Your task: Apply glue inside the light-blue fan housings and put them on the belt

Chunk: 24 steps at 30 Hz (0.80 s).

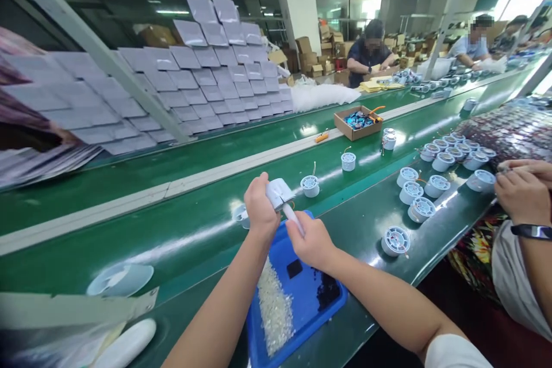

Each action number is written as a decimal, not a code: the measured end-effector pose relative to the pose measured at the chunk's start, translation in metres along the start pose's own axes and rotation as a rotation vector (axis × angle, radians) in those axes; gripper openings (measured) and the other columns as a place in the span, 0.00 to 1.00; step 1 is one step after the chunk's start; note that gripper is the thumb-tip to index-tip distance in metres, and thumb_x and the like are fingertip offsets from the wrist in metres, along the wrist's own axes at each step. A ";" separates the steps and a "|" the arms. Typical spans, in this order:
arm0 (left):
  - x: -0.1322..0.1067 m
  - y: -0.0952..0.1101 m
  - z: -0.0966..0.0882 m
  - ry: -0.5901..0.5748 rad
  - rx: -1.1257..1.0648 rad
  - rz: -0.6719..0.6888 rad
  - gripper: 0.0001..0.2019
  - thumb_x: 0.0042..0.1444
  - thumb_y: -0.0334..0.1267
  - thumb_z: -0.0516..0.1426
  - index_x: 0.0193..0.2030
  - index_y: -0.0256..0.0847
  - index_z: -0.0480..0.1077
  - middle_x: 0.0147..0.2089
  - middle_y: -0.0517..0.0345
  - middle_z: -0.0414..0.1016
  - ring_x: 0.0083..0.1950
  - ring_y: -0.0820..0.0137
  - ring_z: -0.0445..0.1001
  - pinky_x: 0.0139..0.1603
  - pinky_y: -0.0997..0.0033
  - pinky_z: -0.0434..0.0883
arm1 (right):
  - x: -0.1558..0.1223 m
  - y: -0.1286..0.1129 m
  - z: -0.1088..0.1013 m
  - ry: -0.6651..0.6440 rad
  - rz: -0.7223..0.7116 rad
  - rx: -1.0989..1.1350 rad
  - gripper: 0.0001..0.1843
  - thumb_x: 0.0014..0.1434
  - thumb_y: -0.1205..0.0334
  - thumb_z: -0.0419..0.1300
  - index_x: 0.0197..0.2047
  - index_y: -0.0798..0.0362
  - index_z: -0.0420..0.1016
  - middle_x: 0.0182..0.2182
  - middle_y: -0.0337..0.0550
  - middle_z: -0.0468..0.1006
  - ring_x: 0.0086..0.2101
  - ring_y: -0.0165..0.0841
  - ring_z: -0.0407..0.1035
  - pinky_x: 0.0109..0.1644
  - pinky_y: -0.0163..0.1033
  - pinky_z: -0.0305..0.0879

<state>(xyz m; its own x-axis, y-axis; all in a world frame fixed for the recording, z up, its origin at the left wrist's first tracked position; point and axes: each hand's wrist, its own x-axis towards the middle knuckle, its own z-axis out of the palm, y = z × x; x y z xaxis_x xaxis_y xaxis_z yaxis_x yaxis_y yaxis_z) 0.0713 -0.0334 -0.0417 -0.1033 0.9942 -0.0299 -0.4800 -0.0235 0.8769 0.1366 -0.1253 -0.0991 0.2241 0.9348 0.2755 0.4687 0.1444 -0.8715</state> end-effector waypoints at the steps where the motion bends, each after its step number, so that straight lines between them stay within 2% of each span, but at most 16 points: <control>1: -0.001 0.001 0.001 -0.005 -0.030 -0.009 0.20 0.50 0.43 0.58 0.19 0.41 0.50 0.17 0.71 0.48 0.16 0.82 0.52 0.18 0.80 0.54 | -0.001 -0.001 0.000 -0.006 0.004 0.022 0.16 0.63 0.52 0.48 0.35 0.53 0.70 0.19 0.36 0.66 0.21 0.29 0.60 0.27 0.34 0.53; 4: -0.004 0.004 0.003 -0.017 -0.132 -0.106 0.23 0.46 0.47 0.58 0.19 0.42 0.45 0.15 0.71 0.45 0.15 0.81 0.52 0.19 0.78 0.59 | -0.002 -0.005 -0.001 -0.018 0.009 0.075 0.15 0.64 0.53 0.49 0.35 0.53 0.70 0.19 0.35 0.66 0.21 0.28 0.59 0.26 0.34 0.53; 7: -0.006 0.007 0.004 -0.021 -0.141 -0.156 0.23 0.44 0.48 0.58 0.20 0.42 0.45 0.16 0.72 0.47 0.15 0.80 0.56 0.19 0.77 0.62 | -0.002 -0.007 -0.001 -0.005 -0.006 0.088 0.14 0.64 0.55 0.49 0.35 0.53 0.71 0.19 0.34 0.66 0.21 0.27 0.59 0.26 0.33 0.54; 13: -0.007 0.007 0.004 -0.021 -0.082 -0.130 0.20 0.44 0.45 0.58 0.21 0.42 0.49 0.17 0.73 0.49 0.15 0.82 0.53 0.17 0.79 0.56 | -0.002 -0.006 -0.001 0.009 -0.014 0.081 0.15 0.64 0.55 0.49 0.39 0.54 0.73 0.18 0.34 0.65 0.20 0.27 0.58 0.25 0.34 0.53; 18: -0.006 0.003 0.003 -0.034 -0.188 -0.259 0.19 0.42 0.46 0.59 0.23 0.42 0.50 0.16 0.73 0.53 0.15 0.80 0.59 0.18 0.79 0.58 | -0.005 -0.009 0.001 0.023 0.001 0.114 0.16 0.64 0.56 0.49 0.40 0.55 0.73 0.19 0.34 0.65 0.20 0.27 0.57 0.25 0.33 0.54; 22: -0.008 0.002 0.003 -0.102 -0.246 -0.269 0.23 0.42 0.49 0.60 0.22 0.43 0.47 0.15 0.71 0.52 0.18 0.77 0.66 0.17 0.79 0.60 | -0.008 -0.009 0.005 0.038 -0.012 0.164 0.16 0.64 0.55 0.49 0.40 0.56 0.73 0.20 0.35 0.65 0.21 0.28 0.57 0.26 0.34 0.55; 24: -0.009 0.002 0.003 -0.094 -0.145 -0.216 0.22 0.41 0.49 0.60 0.22 0.43 0.49 0.16 0.72 0.53 0.17 0.79 0.61 0.16 0.79 0.59 | -0.008 -0.007 0.007 0.039 -0.015 0.185 0.17 0.64 0.54 0.48 0.41 0.56 0.73 0.20 0.35 0.64 0.21 0.28 0.56 0.26 0.34 0.54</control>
<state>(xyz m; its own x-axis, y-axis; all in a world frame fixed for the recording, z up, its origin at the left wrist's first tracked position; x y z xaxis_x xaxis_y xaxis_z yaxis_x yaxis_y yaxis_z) 0.0741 -0.0424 -0.0379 0.0926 0.9831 -0.1579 -0.6025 0.1816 0.7772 0.1259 -0.1320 -0.0981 0.2529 0.9193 0.3015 0.3076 0.2190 -0.9260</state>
